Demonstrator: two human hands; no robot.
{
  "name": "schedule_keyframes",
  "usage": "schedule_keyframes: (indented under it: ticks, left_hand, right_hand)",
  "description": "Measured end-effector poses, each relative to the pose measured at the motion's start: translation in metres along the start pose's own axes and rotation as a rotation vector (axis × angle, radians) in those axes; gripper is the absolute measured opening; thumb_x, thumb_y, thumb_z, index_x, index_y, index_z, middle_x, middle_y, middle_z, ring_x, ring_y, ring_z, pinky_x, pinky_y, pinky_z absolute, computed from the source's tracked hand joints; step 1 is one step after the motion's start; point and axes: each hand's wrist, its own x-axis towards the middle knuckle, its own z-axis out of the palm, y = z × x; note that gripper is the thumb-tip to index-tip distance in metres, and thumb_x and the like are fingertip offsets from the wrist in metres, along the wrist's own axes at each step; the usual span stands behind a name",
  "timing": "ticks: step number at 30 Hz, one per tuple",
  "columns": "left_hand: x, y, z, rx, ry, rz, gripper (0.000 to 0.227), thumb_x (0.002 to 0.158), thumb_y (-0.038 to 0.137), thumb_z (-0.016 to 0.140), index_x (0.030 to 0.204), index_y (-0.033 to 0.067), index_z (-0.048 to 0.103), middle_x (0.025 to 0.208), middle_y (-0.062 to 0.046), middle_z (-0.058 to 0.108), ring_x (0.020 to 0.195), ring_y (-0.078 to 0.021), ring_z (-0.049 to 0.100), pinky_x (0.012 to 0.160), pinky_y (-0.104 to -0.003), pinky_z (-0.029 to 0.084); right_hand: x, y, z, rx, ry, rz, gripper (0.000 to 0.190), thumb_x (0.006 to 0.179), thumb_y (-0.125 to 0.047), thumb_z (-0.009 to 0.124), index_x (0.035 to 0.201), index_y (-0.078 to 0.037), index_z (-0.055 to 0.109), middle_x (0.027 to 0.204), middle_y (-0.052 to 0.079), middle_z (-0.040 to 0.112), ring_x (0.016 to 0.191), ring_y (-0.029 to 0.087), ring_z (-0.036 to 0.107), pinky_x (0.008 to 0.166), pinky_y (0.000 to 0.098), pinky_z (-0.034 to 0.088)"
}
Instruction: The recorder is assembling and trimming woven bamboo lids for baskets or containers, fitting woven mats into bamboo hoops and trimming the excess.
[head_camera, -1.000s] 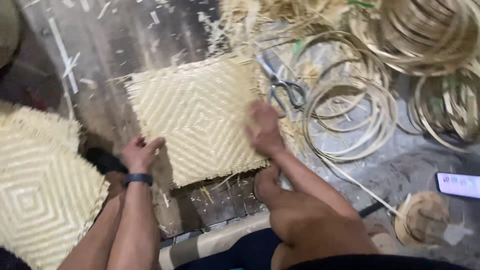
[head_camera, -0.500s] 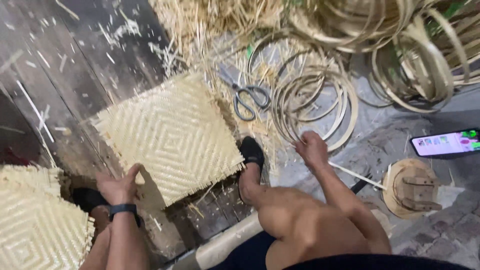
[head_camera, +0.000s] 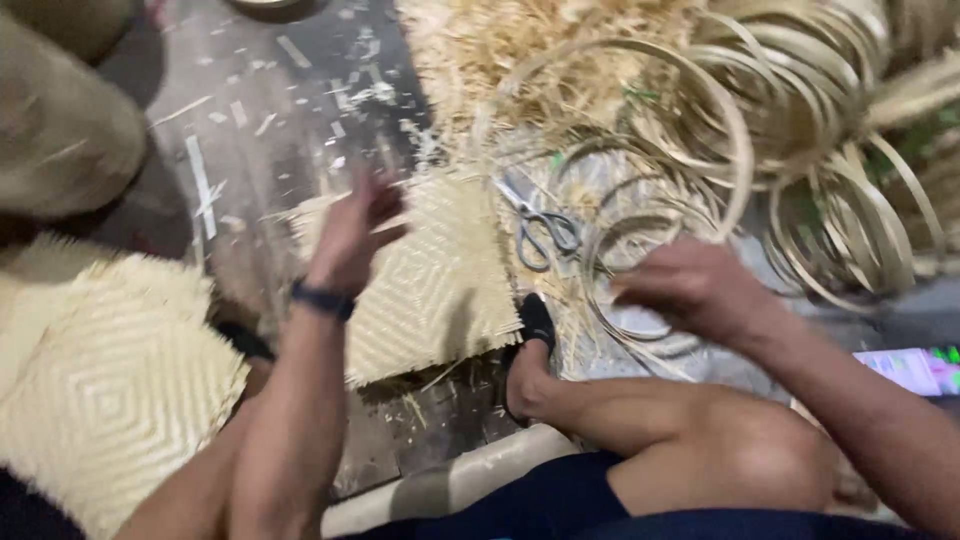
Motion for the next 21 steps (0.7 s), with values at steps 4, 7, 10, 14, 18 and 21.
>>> schedule_keyframes:
  ticks: [4,7,10,14,18,21]
  left_hand:
    - [-0.016,0.017,0.007,-0.231,0.006,-0.037,0.063,0.094,0.058,0.042,0.117,0.0031,0.062,0.092,-0.009,0.076,0.075,-0.0167,0.071,0.063,-0.030,0.059]
    - [-0.017,-0.003,-0.036,-0.504,-0.087,0.130,0.038,0.106,0.040,0.063,0.119,0.0040,0.067,0.065,0.005,0.053,0.050,-0.0045,0.044,0.040,-0.021,0.032]
    - [-0.056,0.003,-0.039,-0.450,-0.042,-0.036,0.033,0.104,0.035,0.061,0.118,0.0051,0.064,0.059,0.006,0.045,0.047,-0.0053,0.035,0.039,-0.022,0.024]
    - [-0.074,0.018,-0.028,-0.299,0.003,-0.061,0.035,0.100,0.038,0.063,0.101,0.0036,0.069,0.055,0.004,0.050,0.041,-0.0055,0.037,0.036,-0.021,0.026]
    - [-0.080,0.001,-0.058,-0.218,0.082,-0.151,0.037,0.098,0.035,0.073,0.074,0.0088,0.062,0.049,0.004,0.048,0.036,-0.0053,0.037,0.032,-0.021,0.026]
    - [-0.078,-0.002,-0.071,-0.174,-0.004,-0.139,0.038,0.096,0.032,0.073,0.070,0.0083,0.060,0.046,0.006,0.046,0.034,-0.0052,0.032,0.029,-0.022,0.023]
  right_hand:
    - [0.046,-0.032,0.010,-0.023,-0.263,-0.338,0.027,0.078,-0.028,0.084,0.100,-0.012,0.079,0.079,0.006,0.068,0.076,0.026,0.066,0.069,0.0413,0.051]
    - [0.085,-0.032,-0.001,0.008,-0.038,-0.373,0.029,0.078,-0.028,0.079,0.101,-0.012,0.071,0.094,0.009,0.067,0.093,0.030,0.063,0.083,0.0428,0.048]
    - [0.126,-0.035,-0.008,-0.271,0.457,-0.009,0.057,0.083,-0.030,0.078,0.123,0.009,0.067,0.106,0.026,0.060,0.099,0.038,0.061,0.085,0.0433,0.051]
    - [0.163,-0.008,0.029,1.097,-0.005,0.844,0.040,0.099,-0.043,0.061,0.097,-0.003,0.070,0.069,-0.002,0.051,0.058,0.013,0.047,0.054,0.0301,0.039]
    - [0.160,0.004,0.059,1.122,-0.070,0.849,0.040,0.099,-0.037,0.070,0.077,-0.005,0.058,0.053,-0.008,0.037,0.043,0.008,0.027,0.041,0.0291,0.019]
    - [0.161,0.012,0.059,1.085,-0.132,0.778,0.039,0.100,-0.035,0.068,0.078,-0.003,0.061,0.053,-0.007,0.037,0.042,0.008,0.026,0.039,0.0296,0.018]
